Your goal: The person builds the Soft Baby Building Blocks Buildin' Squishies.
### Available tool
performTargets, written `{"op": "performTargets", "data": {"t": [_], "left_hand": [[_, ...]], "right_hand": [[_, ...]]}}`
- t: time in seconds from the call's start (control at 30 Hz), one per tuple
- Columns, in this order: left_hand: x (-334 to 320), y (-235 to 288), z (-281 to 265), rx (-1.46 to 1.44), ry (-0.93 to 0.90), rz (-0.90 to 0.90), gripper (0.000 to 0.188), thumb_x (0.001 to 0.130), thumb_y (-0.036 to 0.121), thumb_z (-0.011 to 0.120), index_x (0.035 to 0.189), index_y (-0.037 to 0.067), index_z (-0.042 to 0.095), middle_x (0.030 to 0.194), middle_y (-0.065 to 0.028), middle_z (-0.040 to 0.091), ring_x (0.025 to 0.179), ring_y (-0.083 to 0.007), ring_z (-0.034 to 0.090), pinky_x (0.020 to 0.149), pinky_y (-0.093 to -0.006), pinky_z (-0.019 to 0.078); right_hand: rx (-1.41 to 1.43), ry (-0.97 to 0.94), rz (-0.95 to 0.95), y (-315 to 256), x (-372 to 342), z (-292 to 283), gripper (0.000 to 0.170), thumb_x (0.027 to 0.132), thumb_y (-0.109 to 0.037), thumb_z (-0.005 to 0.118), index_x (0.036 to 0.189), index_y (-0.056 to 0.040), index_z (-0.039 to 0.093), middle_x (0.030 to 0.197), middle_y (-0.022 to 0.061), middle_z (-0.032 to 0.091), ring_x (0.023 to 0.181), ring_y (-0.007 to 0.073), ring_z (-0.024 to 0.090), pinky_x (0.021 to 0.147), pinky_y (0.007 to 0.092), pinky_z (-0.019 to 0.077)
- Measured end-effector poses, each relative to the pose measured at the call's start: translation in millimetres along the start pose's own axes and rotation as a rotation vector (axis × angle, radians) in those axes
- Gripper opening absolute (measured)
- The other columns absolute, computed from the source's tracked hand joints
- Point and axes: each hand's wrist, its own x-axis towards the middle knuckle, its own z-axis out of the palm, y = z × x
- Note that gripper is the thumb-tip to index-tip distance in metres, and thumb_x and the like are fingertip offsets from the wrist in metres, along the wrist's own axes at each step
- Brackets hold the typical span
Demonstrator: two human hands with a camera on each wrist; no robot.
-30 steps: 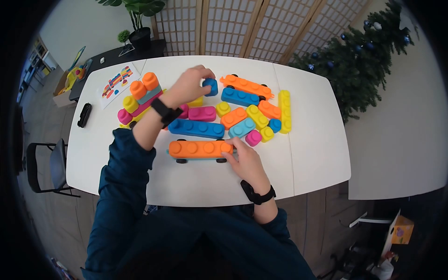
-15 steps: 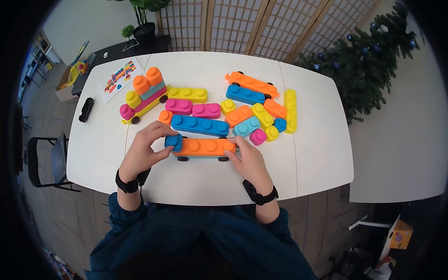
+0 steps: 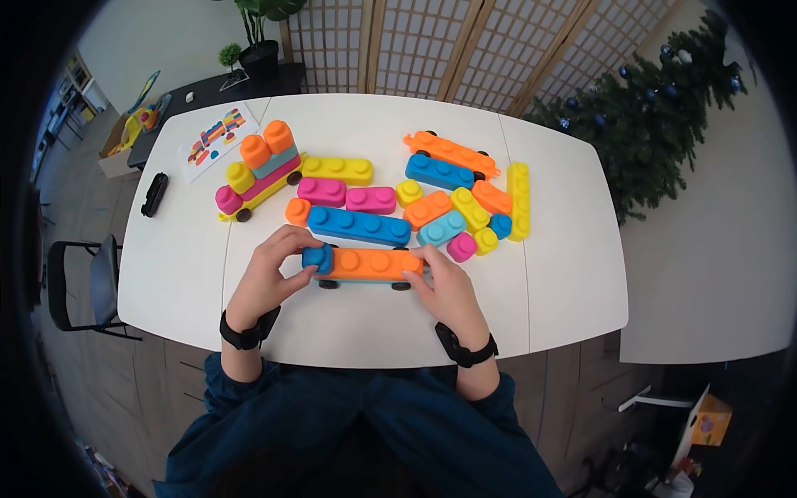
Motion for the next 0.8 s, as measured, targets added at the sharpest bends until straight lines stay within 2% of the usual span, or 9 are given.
{"op": "performTargets", "data": {"t": [0.13,0.2,0.23,0.3,0.53,0.6,0.63,0.73,0.8], "left_hand": [[2,4,-2,0.012,-0.032,-0.007,0.042,0.079,-0.003,0.076,0.119,0.003,0.065,0.113,-0.0104,0.067,0.102,-0.025,0.067,0.094,-0.0337,0.0554],[1,2,0,-0.005,-0.049,-0.117,0.042,0.083,0.003,0.08,0.122,0.004,0.064,0.116,-0.0106,0.068,0.105,-0.0253,0.068,0.096,-0.0354,0.0559],[0,-1,2,-0.004,-0.048,-0.117,0.042,0.083,0.003,0.08,0.122,0.004,0.064,0.116,-0.0106,0.068,0.105,-0.0253,0.068,0.096,-0.0354,0.0559],[-2,-7,6,-0.072,-0.003,-0.109,0.041,0.084,0.012,0.083,0.119,0.003,0.063,0.107,-0.0128,0.069,0.096,-0.0295,0.067,0.087,-0.0357,0.0543],[-5,-16,8,-0.106,-0.018,-0.1,0.042,0.086,0.013,0.082,0.122,0.003,0.062,0.108,-0.013,0.071,0.094,-0.0292,0.068,0.087,-0.0352,0.0547],[-5,-16,8,-0.117,-0.027,-0.124,0.042,0.087,0.014,0.081,0.122,0.003,0.061,0.108,-0.0142,0.071,0.095,-0.0307,0.069,0.088,-0.036,0.0546],[-5,-15,7,-0.117,-0.027,-0.123,0.042,0.087,0.014,0.081,0.122,0.003,0.061,0.108,-0.0142,0.071,0.095,-0.0307,0.069,0.088,-0.036,0.0546],[-4,-6,3,-0.042,-0.069,-0.164,0.042,0.087,0.016,0.081,0.122,0.003,0.061,0.109,-0.0159,0.07,0.099,-0.0332,0.069,0.09,-0.0376,0.0543],[-4,-4,3,0.049,-0.012,-0.087,0.043,0.087,0.016,0.08,0.123,0.004,0.061,0.11,-0.0166,0.07,0.1,-0.0349,0.069,0.09,-0.0384,0.0539]], "right_hand": [[-0.009,-0.005,-0.009,-2,1,-2,0.032,0.091,-0.02,0.075,0.116,-0.0067,0.06,0.096,0.0144,0.068,0.085,0.0325,0.066,0.074,0.0365,0.0532],[-0.008,-0.027,0.013,-4,2,-2,0.032,0.091,-0.02,0.075,0.116,-0.0063,0.06,0.097,0.0153,0.069,0.087,0.0336,0.067,0.075,0.0373,0.0535],[-0.008,-0.027,0.012,-4,3,-3,0.032,0.091,-0.02,0.075,0.116,-0.0063,0.06,0.097,0.0153,0.069,0.087,0.0336,0.067,0.075,0.0373,0.0535],[0.003,-0.052,0.019,-6,4,-5,0.032,0.092,-0.021,0.075,0.115,-0.0055,0.059,0.098,0.0161,0.069,0.091,0.0349,0.068,0.076,0.0385,0.054],[-0.043,-0.092,0.004,-6,9,-10,0.031,0.092,-0.021,0.074,0.113,-0.0041,0.057,0.102,0.0163,0.071,0.094,0.0359,0.069,0.079,0.0401,0.0549],[-0.08,-0.186,0.051,-8,11,-15,0.033,0.093,-0.019,0.074,0.117,-0.0038,0.058,0.112,0.0139,0.071,0.1,0.0311,0.071,0.082,0.0386,0.0575],[-0.081,-0.185,0.051,-11,13,-18,0.033,0.093,-0.019,0.074,0.117,-0.0038,0.058,0.112,0.0139,0.071,0.1,0.0311,0.071,0.082,0.0386,0.0575],[-0.204,-0.233,0.011,-19,19,-28,0.034,0.092,-0.02,0.075,0.118,-0.0044,0.061,0.113,0.0137,0.071,0.101,0.0316,0.07,0.083,0.0371,0.0564],[-0.28,-0.14,-0.255,-20,28,-34,0.034,0.091,-0.028,0.074,0.116,-0.0074,0.063,0.108,0.0112,0.071,0.095,0.0322,0.069,0.08,0.0392,0.0547]]}}
